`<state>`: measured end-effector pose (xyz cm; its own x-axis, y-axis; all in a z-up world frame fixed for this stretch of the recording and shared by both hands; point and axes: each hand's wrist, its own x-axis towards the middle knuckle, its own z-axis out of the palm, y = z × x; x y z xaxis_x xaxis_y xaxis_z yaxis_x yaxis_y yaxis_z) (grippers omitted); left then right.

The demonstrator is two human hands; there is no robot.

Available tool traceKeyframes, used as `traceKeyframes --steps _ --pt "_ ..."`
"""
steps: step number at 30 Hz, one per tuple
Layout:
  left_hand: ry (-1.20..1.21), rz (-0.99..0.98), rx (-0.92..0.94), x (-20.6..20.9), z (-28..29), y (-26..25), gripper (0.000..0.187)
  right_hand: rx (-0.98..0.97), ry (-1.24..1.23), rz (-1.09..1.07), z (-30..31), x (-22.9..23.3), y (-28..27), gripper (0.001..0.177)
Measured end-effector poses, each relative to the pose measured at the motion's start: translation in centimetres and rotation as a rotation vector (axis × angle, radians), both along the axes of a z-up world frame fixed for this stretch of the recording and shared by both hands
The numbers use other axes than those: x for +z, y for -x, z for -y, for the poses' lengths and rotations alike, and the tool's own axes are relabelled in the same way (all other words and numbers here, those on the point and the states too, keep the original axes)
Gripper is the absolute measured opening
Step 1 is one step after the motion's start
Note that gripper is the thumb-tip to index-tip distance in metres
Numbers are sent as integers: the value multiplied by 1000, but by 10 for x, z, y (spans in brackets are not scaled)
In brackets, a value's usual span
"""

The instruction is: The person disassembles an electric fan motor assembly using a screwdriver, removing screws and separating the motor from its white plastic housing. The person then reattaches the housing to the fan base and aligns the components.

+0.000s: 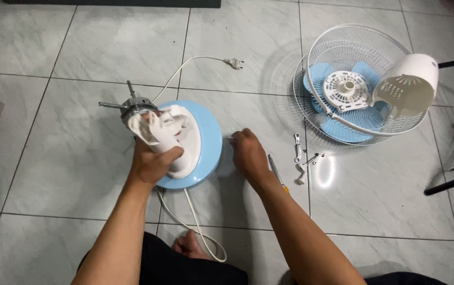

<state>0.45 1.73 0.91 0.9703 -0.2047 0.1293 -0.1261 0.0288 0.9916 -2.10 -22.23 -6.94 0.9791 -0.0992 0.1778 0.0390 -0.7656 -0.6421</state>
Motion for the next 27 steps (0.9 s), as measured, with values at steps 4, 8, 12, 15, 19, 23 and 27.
traceKeyframes --steps 4,8,12,15,19,23,27 --pt "-51 74 -60 -10 12 2 73 -198 -516 -61 14 13 14 21" --pt "-195 179 -119 -22 31 6 76 -196 -1074 -92 31 13 29 27" --pt "-108 153 -170 -31 60 16 76 -199 -1533 -119 40 7 23 25" --pt "-55 136 -179 -32 74 25 76 116 -1675 -149 38 16 17 19" --pt "-91 31 -197 -25 74 27 86 25 -1392 -399 28 50 10 42" --pt "-204 84 -336 -12 55 22 116 98 -1141 -407 14 87 1 48" --pt "39 -307 -389 -3 34 27 113 95 -714 -302 6 107 -4 51"
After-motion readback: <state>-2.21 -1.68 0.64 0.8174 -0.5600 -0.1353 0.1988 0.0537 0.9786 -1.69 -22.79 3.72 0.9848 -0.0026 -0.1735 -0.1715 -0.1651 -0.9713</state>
